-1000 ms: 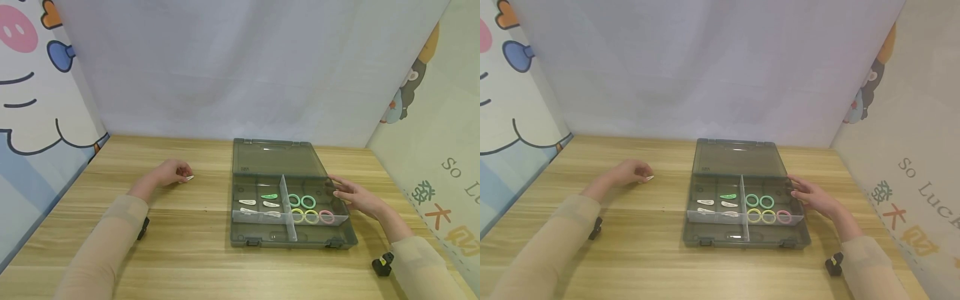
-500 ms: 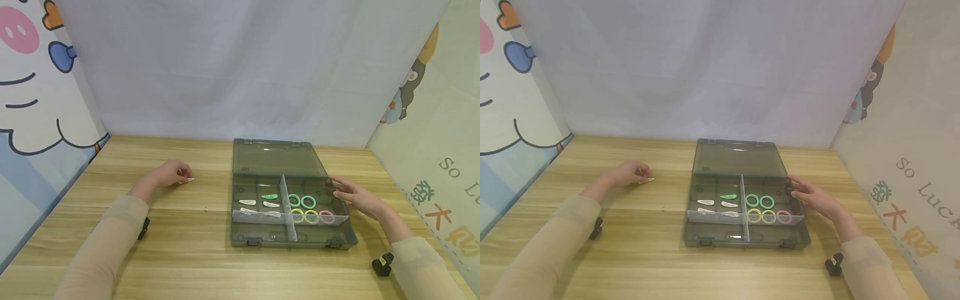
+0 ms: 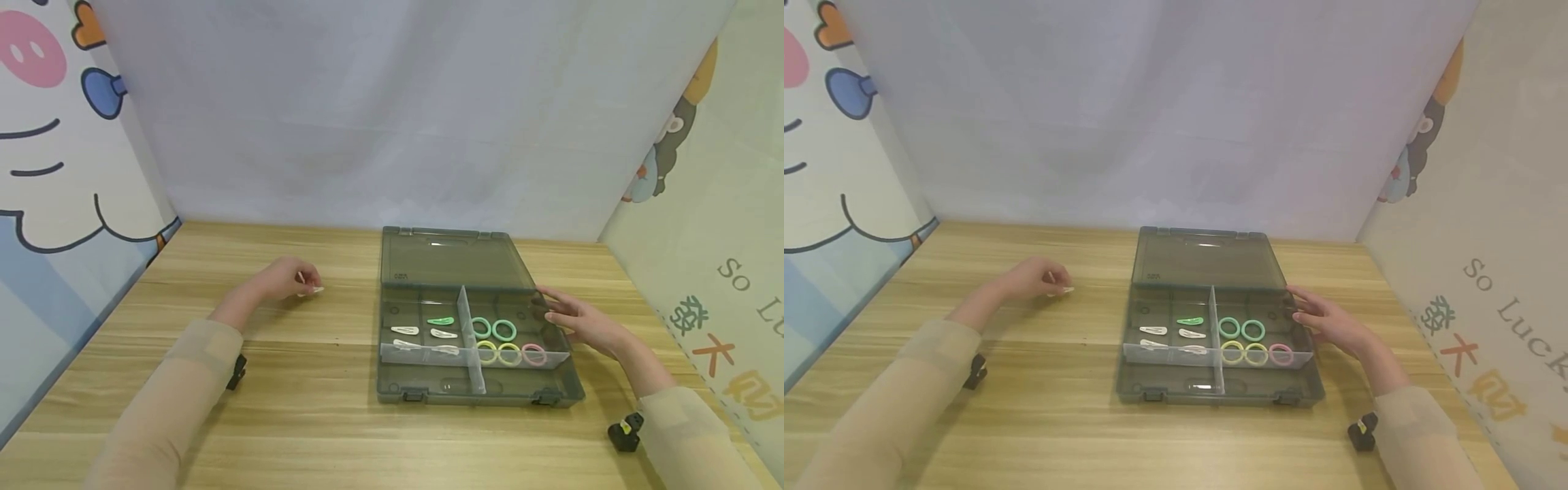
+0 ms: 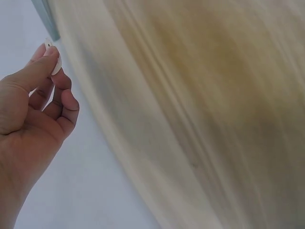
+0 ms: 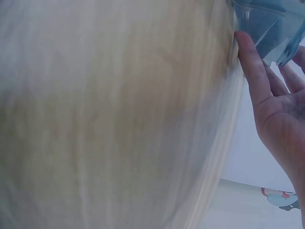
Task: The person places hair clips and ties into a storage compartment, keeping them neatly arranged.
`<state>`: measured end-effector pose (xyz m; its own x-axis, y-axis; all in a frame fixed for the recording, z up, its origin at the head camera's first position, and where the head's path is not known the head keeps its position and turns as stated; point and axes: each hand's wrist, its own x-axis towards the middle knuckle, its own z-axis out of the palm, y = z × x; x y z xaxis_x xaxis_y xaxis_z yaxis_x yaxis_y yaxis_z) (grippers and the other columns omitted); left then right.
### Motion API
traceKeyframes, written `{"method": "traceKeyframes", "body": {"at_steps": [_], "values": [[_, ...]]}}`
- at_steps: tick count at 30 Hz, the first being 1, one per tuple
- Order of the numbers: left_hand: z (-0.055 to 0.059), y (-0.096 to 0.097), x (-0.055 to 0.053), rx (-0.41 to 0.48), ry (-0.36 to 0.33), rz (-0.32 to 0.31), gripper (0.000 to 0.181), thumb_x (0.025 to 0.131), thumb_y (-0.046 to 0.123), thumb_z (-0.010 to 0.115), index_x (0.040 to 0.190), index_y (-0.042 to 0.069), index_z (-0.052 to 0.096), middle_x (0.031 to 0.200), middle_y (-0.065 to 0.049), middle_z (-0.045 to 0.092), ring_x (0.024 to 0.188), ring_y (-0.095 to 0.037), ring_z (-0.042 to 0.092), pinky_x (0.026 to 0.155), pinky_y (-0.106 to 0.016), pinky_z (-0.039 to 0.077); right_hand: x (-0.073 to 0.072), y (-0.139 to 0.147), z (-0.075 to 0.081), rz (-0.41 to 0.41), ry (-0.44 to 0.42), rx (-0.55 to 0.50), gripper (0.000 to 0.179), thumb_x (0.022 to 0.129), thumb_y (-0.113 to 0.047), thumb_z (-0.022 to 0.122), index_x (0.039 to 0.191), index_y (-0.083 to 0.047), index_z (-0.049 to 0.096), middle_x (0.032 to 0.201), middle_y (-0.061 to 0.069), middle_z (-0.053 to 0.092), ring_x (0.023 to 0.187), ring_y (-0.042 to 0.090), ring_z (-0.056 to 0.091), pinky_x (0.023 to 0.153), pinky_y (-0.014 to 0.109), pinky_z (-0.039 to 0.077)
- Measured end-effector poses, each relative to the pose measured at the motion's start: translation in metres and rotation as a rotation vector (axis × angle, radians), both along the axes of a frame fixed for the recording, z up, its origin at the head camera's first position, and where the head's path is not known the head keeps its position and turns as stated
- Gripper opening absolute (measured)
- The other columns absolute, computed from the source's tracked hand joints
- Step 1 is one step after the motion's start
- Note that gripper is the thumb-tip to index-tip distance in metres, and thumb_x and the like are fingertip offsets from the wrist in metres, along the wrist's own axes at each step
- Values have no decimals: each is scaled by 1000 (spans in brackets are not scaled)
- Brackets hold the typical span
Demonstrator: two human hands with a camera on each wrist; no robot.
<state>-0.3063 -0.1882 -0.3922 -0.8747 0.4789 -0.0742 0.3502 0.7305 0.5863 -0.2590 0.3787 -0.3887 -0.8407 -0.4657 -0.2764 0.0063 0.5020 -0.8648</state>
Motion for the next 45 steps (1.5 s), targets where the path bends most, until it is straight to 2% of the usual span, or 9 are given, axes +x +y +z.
{"method": "traceKeyframes", "body": {"at_steps": [7, 11, 16, 23, 32, 39, 45], "values": [[17, 14, 5, 12, 21, -16, 8, 91, 8, 62, 95, 10, 69, 92, -4, 66, 84, -19, 58, 69, -31, 49, 1, 1, 0, -3, 2, 7, 66, 101, -29, 45, 153, -15, 6, 153, 29, 1, 137, 53, 4, 94, 70, 32], [31, 27, 9, 7, 29, -35, 10, 91, 10, 62, 98, 11, 69, 94, -3, 66, 87, -19, 59, 73, -33, 50, 0, 2, -1, -6, 1, 4, 66, 101, -29, 45, 153, -15, 7, 154, 29, 1, 137, 53, 4, 94, 69, 32], [48, 46, 16, -9, 42, -81, 12, 92, 11, 62, 101, 9, 69, 92, -2, 66, 86, -17, 59, 74, -33, 50, -2, 3, -1, -6, 2, 5, 66, 101, -29, 45, 153, -16, 7, 154, 28, 2, 137, 53, 3, 94, 70, 32], [59, 70, 23, -1, 54, -124, 11, 91, 10, 62, 99, 8, 69, 88, -1, 66, 81, -15, 58, 70, -29, 49, -1, 3, -1, -6, -1, 5, 66, 100, -29, 46, 153, -16, 7, 154, 27, 1, 138, 52, 3, 94, 70, 32], [57, 99, 25, 24, 73, -179, 9, 90, 12, 63, 95, 8, 70, 88, -7, 68, 78, -14, 59, 70, -27, 50, 0, 2, 0, -5, 0, 5, 67, 100, -29, 46, 153, -15, 7, 154, 28, 1, 138, 52, 2, 94, 70, 32], [49, 122, 25, 10, 103, -218, 7, 88, 13, 66, 93, 10, 70, 85, 2, 67, 78, -11, 60, 73, -24, 51, 0, 0, 1, -8, -1, 8, 66, 100, -29, 46, 153, -15, 8, 154, 28, 2, 138, 52, 3, 94, 69, 34], [38, 138, 20, 10, 95, -244, 5, 87, 11, 67, 91, 8, 70, 83, 2, 67, 74, -10, 59, 68, -21, 50, 0, 0, 1, -10, -4, 7, 66, 100, -29, 46, 153, -15, 7, 154, 29, 2, 137, 53, 4, 94, 68, 34]]}}
